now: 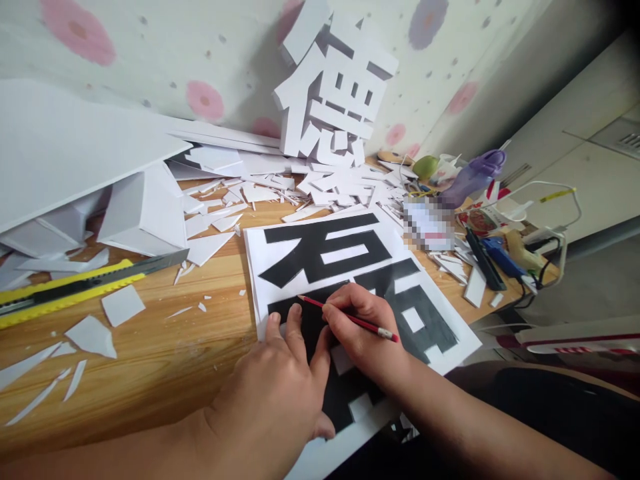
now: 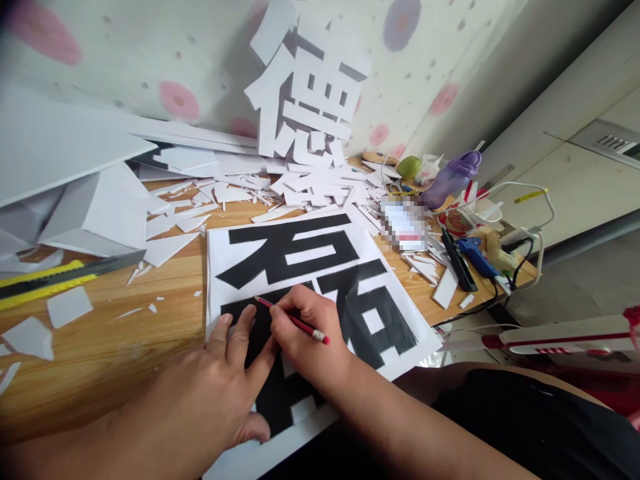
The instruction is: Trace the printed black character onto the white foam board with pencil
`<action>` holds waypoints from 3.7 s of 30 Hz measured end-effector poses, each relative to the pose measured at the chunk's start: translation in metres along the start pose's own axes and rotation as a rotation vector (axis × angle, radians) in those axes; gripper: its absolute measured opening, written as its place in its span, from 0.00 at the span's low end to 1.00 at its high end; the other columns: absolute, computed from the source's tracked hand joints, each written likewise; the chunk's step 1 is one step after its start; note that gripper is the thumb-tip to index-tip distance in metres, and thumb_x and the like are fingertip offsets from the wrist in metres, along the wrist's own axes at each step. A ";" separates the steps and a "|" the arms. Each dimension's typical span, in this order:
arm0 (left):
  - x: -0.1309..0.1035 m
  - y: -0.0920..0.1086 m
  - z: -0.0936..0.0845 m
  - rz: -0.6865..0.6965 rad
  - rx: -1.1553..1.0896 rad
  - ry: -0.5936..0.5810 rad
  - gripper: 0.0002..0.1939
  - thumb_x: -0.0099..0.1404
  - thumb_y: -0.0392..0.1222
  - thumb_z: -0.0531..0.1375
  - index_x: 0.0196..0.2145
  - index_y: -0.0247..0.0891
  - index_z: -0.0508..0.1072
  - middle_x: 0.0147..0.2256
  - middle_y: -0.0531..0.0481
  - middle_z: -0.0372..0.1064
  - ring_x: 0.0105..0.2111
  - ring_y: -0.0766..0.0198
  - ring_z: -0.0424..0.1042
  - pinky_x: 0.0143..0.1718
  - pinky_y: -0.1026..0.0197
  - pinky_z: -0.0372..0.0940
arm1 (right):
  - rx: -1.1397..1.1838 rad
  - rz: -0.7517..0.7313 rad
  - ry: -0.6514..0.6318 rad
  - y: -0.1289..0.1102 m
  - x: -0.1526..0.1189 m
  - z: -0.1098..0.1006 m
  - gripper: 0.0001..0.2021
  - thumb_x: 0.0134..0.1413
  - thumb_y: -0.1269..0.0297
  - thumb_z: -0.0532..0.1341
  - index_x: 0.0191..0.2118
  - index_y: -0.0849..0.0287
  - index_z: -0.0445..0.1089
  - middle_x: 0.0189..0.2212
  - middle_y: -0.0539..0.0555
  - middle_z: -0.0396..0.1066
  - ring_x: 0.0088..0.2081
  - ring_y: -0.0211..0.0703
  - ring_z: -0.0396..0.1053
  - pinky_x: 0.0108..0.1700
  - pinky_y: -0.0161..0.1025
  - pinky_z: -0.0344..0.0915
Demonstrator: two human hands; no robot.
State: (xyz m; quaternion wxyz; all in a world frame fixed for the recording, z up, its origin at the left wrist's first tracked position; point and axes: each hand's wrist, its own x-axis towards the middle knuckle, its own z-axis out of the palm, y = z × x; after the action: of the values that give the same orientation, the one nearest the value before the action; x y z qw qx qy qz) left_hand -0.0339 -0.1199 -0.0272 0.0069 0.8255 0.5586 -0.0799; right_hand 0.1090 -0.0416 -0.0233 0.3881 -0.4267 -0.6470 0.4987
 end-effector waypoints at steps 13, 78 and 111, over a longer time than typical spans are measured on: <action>0.002 0.000 0.001 -0.040 0.008 0.002 0.58 0.42 0.76 0.71 0.66 0.44 0.70 0.64 0.11 0.59 0.58 0.11 0.68 0.39 0.29 0.76 | -0.228 -0.040 0.154 0.002 0.000 -0.018 0.09 0.53 0.64 0.62 0.23 0.55 0.67 0.21 0.49 0.71 0.24 0.38 0.66 0.27 0.36 0.62; -0.003 0.002 -0.023 0.058 0.066 -0.172 0.52 0.60 0.69 0.66 0.70 0.30 0.62 0.63 0.09 0.61 0.60 0.18 0.69 0.44 0.34 0.76 | 0.145 0.017 -0.176 -0.007 0.033 0.021 0.10 0.48 0.62 0.69 0.24 0.55 0.68 0.21 0.47 0.71 0.23 0.35 0.67 0.27 0.34 0.66; -0.019 0.007 -0.010 0.268 0.042 0.010 0.45 0.63 0.66 0.65 0.63 0.24 0.72 0.55 0.07 0.69 0.56 0.17 0.73 0.42 0.32 0.74 | 0.138 0.034 -0.173 -0.010 0.031 0.015 0.10 0.43 0.64 0.64 0.18 0.55 0.64 0.17 0.48 0.69 0.20 0.36 0.64 0.24 0.36 0.61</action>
State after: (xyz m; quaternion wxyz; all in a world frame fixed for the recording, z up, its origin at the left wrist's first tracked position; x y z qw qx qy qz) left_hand -0.0336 -0.1394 -0.0156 -0.0026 0.8932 0.4414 -0.0859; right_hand 0.0835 -0.0187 -0.0144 0.3510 -0.3653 -0.6346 0.5837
